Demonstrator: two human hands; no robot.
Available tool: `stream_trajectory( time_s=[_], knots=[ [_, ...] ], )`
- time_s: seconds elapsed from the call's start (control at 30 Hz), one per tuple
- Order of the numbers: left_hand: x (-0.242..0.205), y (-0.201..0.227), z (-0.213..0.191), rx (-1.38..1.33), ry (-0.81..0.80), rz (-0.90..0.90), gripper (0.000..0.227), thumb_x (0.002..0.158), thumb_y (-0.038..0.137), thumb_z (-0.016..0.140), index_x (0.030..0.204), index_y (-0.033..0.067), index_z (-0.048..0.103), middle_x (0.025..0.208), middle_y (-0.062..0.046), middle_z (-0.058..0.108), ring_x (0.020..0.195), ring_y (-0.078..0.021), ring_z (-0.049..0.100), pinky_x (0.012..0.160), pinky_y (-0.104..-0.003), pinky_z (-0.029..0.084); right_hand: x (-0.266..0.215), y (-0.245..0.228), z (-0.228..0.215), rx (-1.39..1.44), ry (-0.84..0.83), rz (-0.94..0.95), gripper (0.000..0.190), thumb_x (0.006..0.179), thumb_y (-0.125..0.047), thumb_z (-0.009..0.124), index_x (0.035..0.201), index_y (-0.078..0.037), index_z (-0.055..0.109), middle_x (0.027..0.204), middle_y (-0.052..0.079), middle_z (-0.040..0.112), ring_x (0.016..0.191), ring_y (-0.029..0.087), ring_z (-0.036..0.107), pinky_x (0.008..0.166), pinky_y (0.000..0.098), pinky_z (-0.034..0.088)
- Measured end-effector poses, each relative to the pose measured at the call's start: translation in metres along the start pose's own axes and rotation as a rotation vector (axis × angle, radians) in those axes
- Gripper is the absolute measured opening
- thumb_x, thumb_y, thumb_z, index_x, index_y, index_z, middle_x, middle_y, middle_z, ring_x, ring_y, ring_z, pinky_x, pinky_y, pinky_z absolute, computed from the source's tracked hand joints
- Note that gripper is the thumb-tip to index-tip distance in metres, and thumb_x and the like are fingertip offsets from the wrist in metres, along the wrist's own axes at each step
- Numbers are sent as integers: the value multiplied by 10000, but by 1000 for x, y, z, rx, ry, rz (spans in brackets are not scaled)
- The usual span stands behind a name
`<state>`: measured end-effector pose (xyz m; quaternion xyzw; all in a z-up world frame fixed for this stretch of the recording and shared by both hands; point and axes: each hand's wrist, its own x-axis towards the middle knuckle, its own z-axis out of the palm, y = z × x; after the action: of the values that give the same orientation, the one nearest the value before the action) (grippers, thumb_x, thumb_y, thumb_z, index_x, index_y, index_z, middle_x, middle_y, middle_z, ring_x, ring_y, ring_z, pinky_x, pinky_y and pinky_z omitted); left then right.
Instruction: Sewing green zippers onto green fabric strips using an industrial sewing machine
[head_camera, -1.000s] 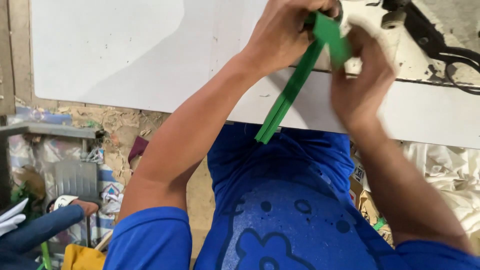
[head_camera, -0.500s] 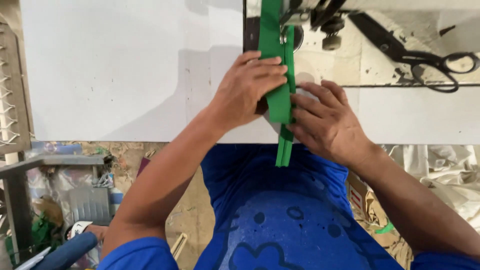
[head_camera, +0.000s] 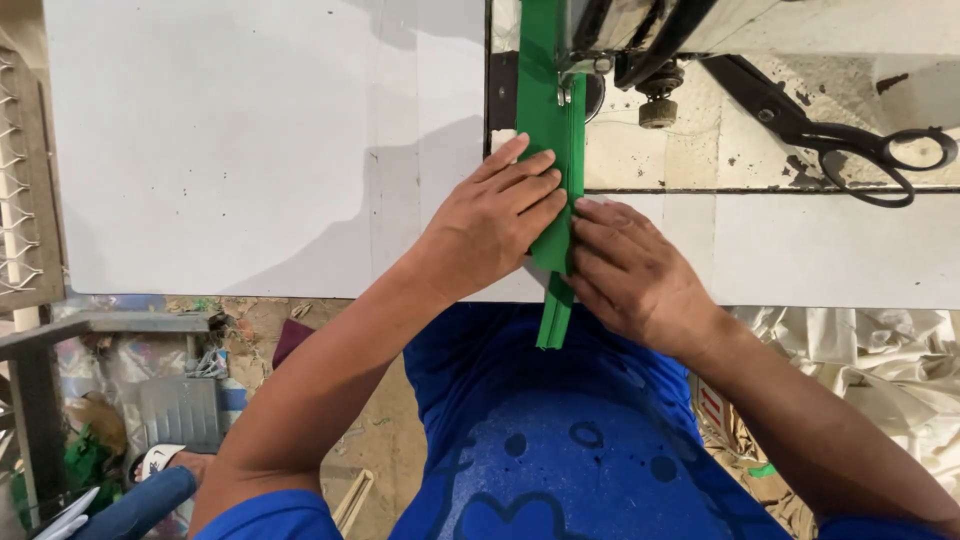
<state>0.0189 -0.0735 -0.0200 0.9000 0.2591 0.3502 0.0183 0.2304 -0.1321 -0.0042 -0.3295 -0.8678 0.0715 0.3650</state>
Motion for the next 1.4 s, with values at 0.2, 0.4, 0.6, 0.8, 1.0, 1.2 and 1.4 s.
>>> stream_trajectory(
  time_s=[0.2, 0.4, 0.6, 0.8, 1.0, 1.2, 1.4],
  knots=[
    [-7, -6, 9, -61, 20, -2, 159, 1002, 57, 597, 1097, 31, 721, 1060, -91, 696, 1146, -299, 684, 1165, -467, 426, 24, 34, -9, -164, -32, -51, 309, 1017, -224, 633, 1168, 32, 718, 1217, 226, 687, 1194, 460, 623, 991, 547, 477],
    [2, -7, -7, -200, 36, -78, 162, 995, 6, 577, 1097, 15, 703, 1087, -92, 679, 1160, -302, 691, 1134, -447, 472, 20, 43, 4, -191, -171, 61, 472, 954, -342, 716, 1309, -33, 687, 1442, 139, 659, 1386, 354, 564, 1133, 505, 346],
    [10, -8, -15, -48, 68, 11, 142, 1032, 51, 554, 1073, 37, 689, 1055, -79, 653, 1128, -288, 681, 1084, -446, 491, 16, 43, -4, -236, -183, 113, 478, 989, -491, 715, 1246, -88, 724, 1390, 107, 699, 1355, 321, 609, 1150, 489, 337],
    [34, -4, -33, 88, 101, 95, 126, 1036, 19, 556, 1009, 37, 678, 990, -77, 623, 1073, -278, 666, 1042, -445, 513, 28, 56, -8, -238, -186, 101, 347, 1042, -361, 628, 1241, -91, 717, 1197, 98, 745, 1211, 331, 684, 1008, 485, 442],
    [41, -7, -38, 111, 211, 128, 134, 1015, 28, 630, 892, 64, 671, 962, -51, 583, 997, -254, 610, 945, -423, 529, 44, 80, 9, -495, -31, -67, 150, 1070, -149, 626, 1132, -151, 762, 938, 25, 703, 852, 256, 729, 687, 357, 578],
    [34, -12, -32, 118, 285, 107, 153, 1012, 80, 668, 863, 100, 692, 977, -34, 585, 1045, -260, 585, 986, -456, 492, 54, 76, 12, -505, 14, -206, 150, 1068, -183, 595, 1091, -157, 742, 1015, 34, 667, 844, 233, 686, 669, 327, 588],
    [29, -13, -25, 28, 311, 12, 109, 1014, 108, 670, 914, 118, 712, 1032, -42, 539, 1135, -306, 543, 1064, -507, 420, 53, 68, 11, -534, 29, -215, 209, 1073, -141, 522, 1100, -99, 726, 1036, 73, 685, 922, 255, 685, 679, 321, 590]
  ],
)
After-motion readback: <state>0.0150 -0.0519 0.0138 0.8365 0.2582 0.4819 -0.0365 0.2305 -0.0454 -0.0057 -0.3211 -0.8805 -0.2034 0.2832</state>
